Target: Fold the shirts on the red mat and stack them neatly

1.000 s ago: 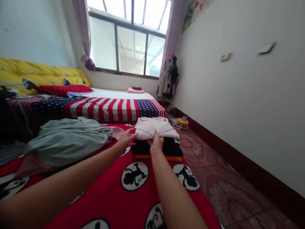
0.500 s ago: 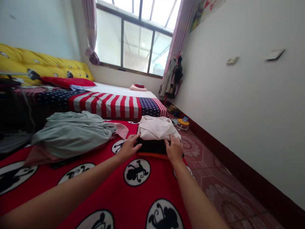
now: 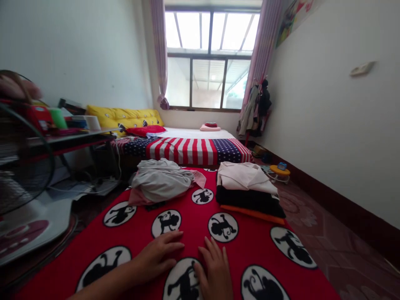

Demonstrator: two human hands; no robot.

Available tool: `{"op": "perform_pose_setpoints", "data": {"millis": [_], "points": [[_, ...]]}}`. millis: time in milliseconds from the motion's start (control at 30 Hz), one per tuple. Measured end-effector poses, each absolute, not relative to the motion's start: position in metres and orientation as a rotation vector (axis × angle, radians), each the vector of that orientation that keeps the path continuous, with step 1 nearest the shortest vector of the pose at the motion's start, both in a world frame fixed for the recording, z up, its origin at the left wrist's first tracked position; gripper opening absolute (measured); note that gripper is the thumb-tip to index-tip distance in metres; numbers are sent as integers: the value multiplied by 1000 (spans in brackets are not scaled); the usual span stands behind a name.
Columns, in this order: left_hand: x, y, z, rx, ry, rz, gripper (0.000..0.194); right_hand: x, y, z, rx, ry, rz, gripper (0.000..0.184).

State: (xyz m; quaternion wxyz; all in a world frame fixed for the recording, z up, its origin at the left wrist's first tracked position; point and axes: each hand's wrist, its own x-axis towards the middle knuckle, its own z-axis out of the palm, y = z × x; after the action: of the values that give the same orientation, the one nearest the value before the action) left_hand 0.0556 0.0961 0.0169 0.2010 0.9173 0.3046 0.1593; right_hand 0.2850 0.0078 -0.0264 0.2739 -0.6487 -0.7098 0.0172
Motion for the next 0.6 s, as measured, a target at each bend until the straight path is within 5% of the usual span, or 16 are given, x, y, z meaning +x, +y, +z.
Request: {"op": "perform_pose_setpoints", "data": {"millis": [167,400,600], "points": [[23,168,65,2574,1282,733,46,291,17,-39,-1620,-1946,-281,29],[19,266,104,2357,1830,702,82,298,28,-53,-1491,-1980,-440,26],[27,277,112,2220,1798,778,28,289,17,-40,-1577,-1951,-366,26]]}}
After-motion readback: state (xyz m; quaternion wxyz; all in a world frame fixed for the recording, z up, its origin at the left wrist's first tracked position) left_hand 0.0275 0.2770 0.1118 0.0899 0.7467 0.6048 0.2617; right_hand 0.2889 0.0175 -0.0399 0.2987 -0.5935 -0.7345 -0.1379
